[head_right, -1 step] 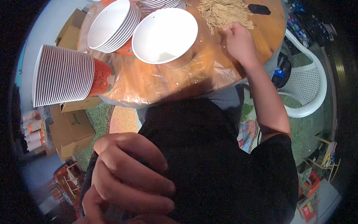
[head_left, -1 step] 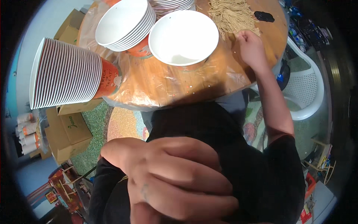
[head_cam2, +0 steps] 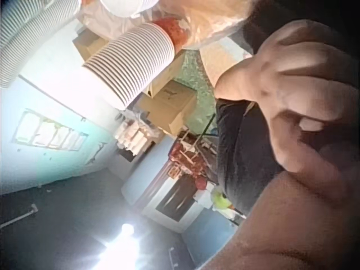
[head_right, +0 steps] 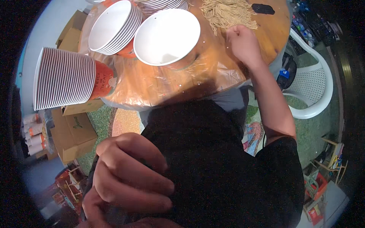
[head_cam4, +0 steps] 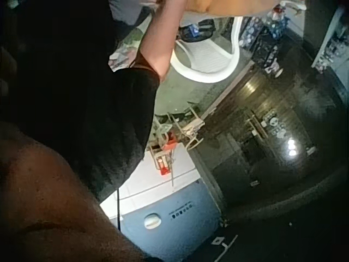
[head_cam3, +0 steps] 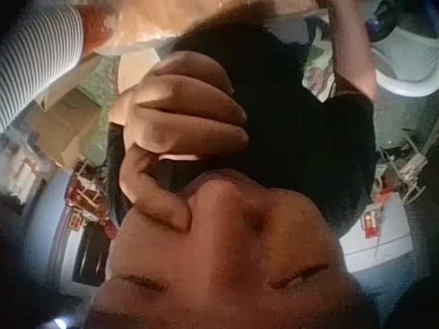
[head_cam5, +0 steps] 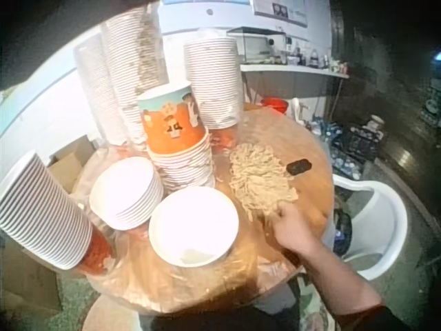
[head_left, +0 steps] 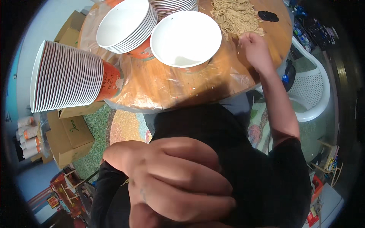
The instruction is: Attaching and tying strings to the rims of disposable paper bowls.
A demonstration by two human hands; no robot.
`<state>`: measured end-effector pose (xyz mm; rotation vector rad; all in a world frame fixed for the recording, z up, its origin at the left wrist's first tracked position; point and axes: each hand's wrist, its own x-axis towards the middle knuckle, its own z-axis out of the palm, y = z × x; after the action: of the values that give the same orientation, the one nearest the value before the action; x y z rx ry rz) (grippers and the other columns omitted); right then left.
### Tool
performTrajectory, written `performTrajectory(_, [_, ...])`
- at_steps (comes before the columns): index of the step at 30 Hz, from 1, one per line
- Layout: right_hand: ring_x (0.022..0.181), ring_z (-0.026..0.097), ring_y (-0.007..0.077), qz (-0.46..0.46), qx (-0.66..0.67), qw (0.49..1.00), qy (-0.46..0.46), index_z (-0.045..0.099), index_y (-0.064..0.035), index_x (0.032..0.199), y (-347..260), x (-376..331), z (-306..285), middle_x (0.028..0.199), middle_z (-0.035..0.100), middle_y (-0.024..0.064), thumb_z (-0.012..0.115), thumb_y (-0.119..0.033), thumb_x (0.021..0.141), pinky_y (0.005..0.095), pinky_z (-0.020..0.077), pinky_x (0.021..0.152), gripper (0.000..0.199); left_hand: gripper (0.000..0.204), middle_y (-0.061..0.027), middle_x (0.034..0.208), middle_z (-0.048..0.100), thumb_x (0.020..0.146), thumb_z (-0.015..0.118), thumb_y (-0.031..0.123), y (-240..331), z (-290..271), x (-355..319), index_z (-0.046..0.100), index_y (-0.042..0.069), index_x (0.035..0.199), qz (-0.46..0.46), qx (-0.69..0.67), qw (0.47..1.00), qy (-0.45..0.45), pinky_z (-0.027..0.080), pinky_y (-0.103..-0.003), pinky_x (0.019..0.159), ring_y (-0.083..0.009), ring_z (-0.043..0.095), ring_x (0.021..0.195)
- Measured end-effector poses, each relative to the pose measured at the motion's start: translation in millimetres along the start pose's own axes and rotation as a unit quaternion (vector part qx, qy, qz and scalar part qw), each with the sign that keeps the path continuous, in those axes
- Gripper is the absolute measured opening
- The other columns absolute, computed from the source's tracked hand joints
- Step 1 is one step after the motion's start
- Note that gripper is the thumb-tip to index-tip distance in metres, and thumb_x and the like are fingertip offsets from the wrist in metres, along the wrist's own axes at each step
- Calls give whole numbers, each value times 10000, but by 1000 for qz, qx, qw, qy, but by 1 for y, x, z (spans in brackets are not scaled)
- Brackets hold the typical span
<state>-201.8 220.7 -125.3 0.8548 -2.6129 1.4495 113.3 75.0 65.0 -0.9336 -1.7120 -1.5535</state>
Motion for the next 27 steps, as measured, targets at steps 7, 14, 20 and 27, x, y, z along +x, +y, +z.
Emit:
performTrajectory(7, [766, 672, 80, 317, 539, 759, -182, 715, -18, 1339, -20, -43, -14, 1035, 771, 37, 770, -152, 1079, 208, 523, 631, 298, 241, -157, 1096, 763, 931, 801, 16, -41, -28, -42, 675, 11, 1137, -162, 136, 976, -46, 597, -451, 818, -351, 739, 941])
performTrajectory(14, [800, 630, 76, 303, 628, 690, -196, 767, -85, 1198, -93, -100, -2, 1059, 807, -2, 761, -184, 1085, 271, 512, 730, 150, 409, -148, 1067, 746, 852, 949, 78, -108, -23, -71, 744, 14, 1200, -142, 365, 918, -58, 611, -392, 781, -316, 752, 946])
performTrajectory(20, [824, 598, 56, 316, 656, 668, -154, 765, -99, 1150, -123, -122, 9, 1057, 780, -24, 733, -218, 1113, 233, 470, 761, 128, 351, -50, 996, 752, 828, 838, 98, -120, -37, -66, 822, 54, 1176, -9, 435, 896, -87, 583, -364, 661, -242, 756, 856])
performTrajectory(27, [883, 614, 67, 330, 689, 619, -183, 715, -63, 1213, -127, -134, 10, 1131, 743, 9, 753, -152, 1093, 233, 491, 789, 154, 287, -53, 962, 739, 784, 886, 114, -116, -37, -73, 855, 59, 1063, 1, 418, 906, -72, 592, -361, 671, -245, 747, 821])
